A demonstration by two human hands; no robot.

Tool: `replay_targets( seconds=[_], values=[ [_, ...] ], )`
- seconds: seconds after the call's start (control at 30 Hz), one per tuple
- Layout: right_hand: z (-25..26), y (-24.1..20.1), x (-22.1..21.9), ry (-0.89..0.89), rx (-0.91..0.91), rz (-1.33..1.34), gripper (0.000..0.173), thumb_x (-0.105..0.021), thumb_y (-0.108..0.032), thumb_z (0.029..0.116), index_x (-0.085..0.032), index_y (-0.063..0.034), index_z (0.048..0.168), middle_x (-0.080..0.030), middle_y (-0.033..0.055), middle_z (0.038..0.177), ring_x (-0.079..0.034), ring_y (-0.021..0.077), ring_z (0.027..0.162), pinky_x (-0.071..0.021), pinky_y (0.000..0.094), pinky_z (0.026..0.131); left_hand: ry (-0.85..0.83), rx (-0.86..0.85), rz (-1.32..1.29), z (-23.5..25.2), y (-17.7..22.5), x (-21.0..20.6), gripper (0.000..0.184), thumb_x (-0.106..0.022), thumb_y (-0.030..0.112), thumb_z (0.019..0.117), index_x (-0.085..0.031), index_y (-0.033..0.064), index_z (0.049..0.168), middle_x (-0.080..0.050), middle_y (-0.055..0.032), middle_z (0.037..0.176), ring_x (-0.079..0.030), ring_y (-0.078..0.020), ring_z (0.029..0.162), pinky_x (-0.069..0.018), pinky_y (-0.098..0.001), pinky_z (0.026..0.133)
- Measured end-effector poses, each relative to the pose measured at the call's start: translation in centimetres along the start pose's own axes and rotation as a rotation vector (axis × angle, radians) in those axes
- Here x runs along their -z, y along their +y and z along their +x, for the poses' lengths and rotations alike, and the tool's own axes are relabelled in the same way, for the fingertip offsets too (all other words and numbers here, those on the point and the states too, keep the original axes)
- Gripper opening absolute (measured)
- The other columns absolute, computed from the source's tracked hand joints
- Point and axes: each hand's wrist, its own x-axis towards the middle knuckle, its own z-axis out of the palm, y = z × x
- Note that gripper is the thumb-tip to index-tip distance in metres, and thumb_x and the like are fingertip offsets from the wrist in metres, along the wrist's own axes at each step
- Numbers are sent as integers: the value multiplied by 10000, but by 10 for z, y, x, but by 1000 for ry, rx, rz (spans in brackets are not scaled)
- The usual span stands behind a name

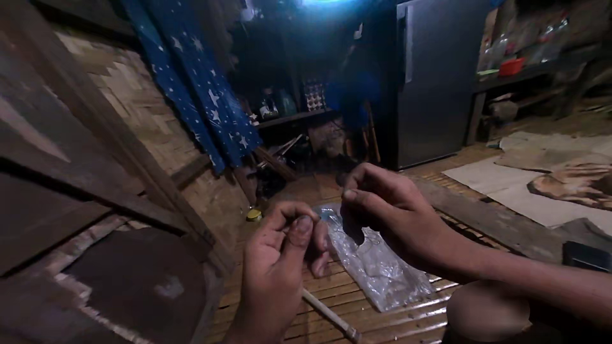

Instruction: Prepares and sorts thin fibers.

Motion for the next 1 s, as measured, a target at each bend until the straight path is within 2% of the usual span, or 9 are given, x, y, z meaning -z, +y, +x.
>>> replay_targets(
  seconds=[0.13,0.27,0.37,0.43,0.47,0.53,0.7,0.83,1.0],
  values=[
    [1,6,5,33,-97,68,164,-440,-118,1069,-558,-52,976,-568,58,691,-576,116,573,-525,241,559,3,-16,1,-2,1,1,182,-515,277,1071,-605,125,1023,-619,11,759,-584,-38,587,-516,-159,529],
    [-2,5,2,-1,-146,104,175,-441,-137,1069,-580,-64,992,-585,59,728,-582,118,602,-527,247,579,1,-57,19,-3,-2,3,205,-521,313,1062,-622,137,1091,-712,-42,993,-644,-61,638,-557,-178,564],
    [-5,1,-3,-6,-169,136,183,-441,-152,1076,-581,-63,998,-582,69,728,-582,128,606,-526,256,583,-28,-11,42,-4,-5,6,406,-464,499,1045,-581,182,1271,-681,-46,1170,-667,-92,706,-582,-210,615],
    [-6,-1,-5,-10,-151,150,182,-435,-146,1079,-578,-59,1007,-608,83,764,-603,135,627,-545,265,596,-61,63,24,-6,-10,10,619,-430,661,992,-557,192,1374,-658,-43,1234,-688,-124,858,-595,-247,683],
    [-7,-2,-5,-8,-143,154,180,-431,-142,1079,-577,-59,1012,-624,89,791,-613,139,639,-553,268,602,-89,91,18,-8,-13,12,704,-416,723,964,-549,189,1403,-645,-38,1269,-680,-138,974,-592,-272,753],
    [-7,-4,-6,8,-134,162,180,-427,-139,1077,-575,-59,1015,-605,80,771,-614,144,644,-557,277,618,-148,75,27,-8,-17,14,750,-423,738,951,-553,153,1403,-642,-36,1284,-668,-133,1015,-583,-278,782],
    [-10,-8,-8,-4,-141,259,183,-406,-121,1090,-556,-47,1017,-610,82,773,-637,139,646,-584,273,624,-56,-57,202,-9,-7,5,285,-570,293,1047,-703,107,1217,-717,18,1126,-696,-48,847,-603,-198,727],
    [-12,-9,-7,-12,-138,253,188,-403,-136,1091,-555,-56,1016,-605,73,752,-626,126,630,-566,255,607,10,-115,270,-10,-8,5,314,-513,292,1073,-738,76,1038,-729,16,950,-645,-29,653,-568,-176,577],
    [-15,-12,-5,-33,-109,210,180,-407,-132,1086,-552,-65,1004,-581,55,720,-603,108,612,-540,232,588,18,-147,357,-13,-3,1,352,-488,355,1067,-672,130,870,-667,82,767,-637,3,640,-553,-145,562]
  ],
)
